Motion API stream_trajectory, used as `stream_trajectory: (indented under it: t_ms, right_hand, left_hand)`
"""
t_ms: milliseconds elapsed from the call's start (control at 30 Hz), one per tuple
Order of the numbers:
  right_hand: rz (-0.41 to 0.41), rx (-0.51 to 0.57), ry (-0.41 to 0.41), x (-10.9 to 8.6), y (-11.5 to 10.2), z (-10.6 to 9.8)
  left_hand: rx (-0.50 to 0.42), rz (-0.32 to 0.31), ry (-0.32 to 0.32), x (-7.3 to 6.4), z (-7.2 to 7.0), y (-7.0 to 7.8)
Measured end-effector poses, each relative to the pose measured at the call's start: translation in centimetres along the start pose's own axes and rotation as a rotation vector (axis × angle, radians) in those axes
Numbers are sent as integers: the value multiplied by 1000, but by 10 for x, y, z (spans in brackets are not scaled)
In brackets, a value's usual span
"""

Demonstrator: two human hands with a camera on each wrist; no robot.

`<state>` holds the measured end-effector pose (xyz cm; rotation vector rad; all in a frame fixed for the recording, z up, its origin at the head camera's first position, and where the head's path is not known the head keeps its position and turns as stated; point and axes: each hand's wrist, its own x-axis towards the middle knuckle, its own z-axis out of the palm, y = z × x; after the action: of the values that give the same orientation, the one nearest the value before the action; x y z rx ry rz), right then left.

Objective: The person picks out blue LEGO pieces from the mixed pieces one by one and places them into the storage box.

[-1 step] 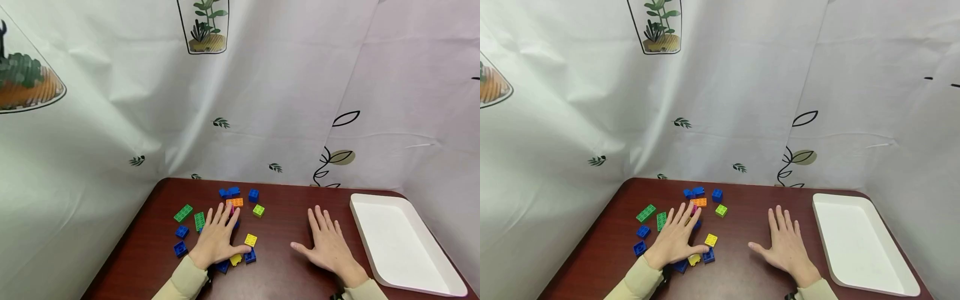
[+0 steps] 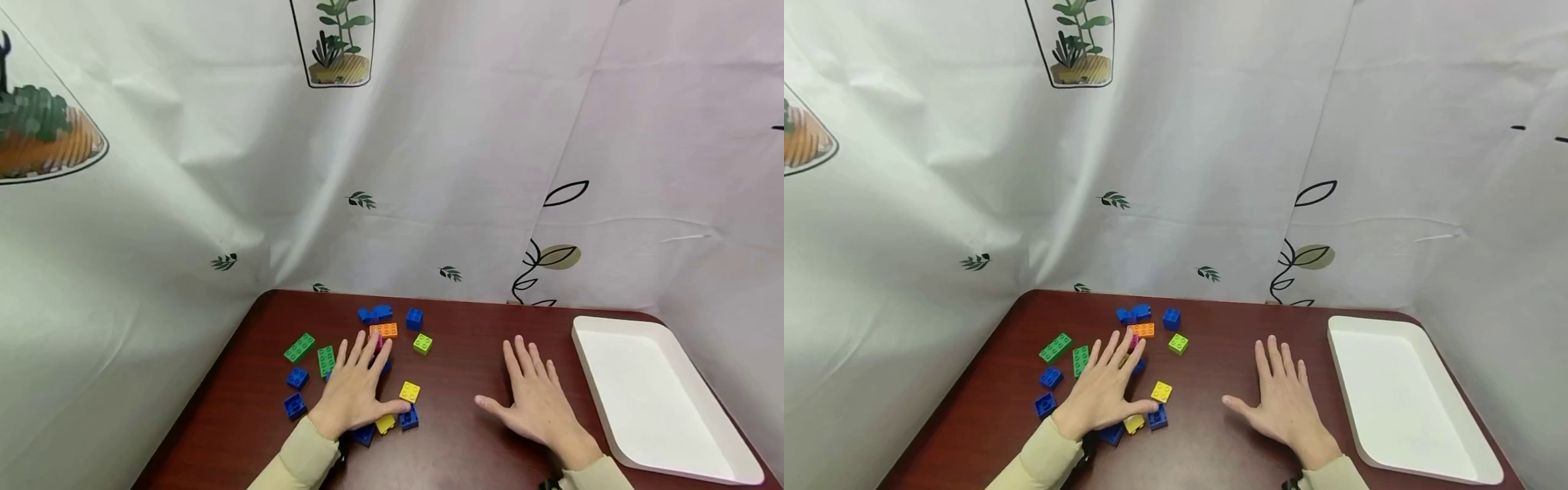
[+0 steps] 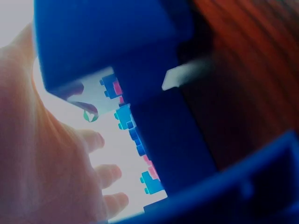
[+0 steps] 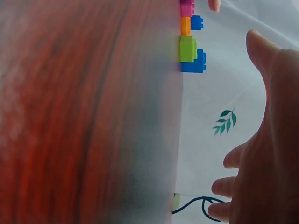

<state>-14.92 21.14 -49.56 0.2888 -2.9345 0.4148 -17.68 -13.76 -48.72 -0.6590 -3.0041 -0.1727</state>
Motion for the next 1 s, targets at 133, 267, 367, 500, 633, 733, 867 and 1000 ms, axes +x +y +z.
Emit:
stream_trajectory:
  t_ms: [133, 267, 367, 500, 633, 733, 867, 1000]
  right_hand:
    - [-2, -1, 5, 1, -1, -1]
    - [-7, 1, 11, 2, -1, -1]
    - [-11, 1, 11, 2, -2, 0]
    - [-18, 0, 17, 3, -3, 1]
    - [-25, 0, 28, 2, -4, 1]
    - [-44, 0, 58, 2, -4, -2]
    - [-89, -15, 173, 0, 6, -11]
    - [-103, -15, 322, -10, 29, -21]
  left_hand:
    - [2, 4, 4, 2, -2, -1]
    - [9, 5, -2, 3, -4, -1]
    - [10, 5, -7, 2, -5, -2]
    - [13, 19, -8, 1, -6, -1]
    - [-12, 63, -5, -1, -8, 2]
    - [-54, 126, 3, -3, -12, 6]
    - [-69, 230, 5, -6, -17, 17]
    - [-37, 311, -22, -9, -18, 31]
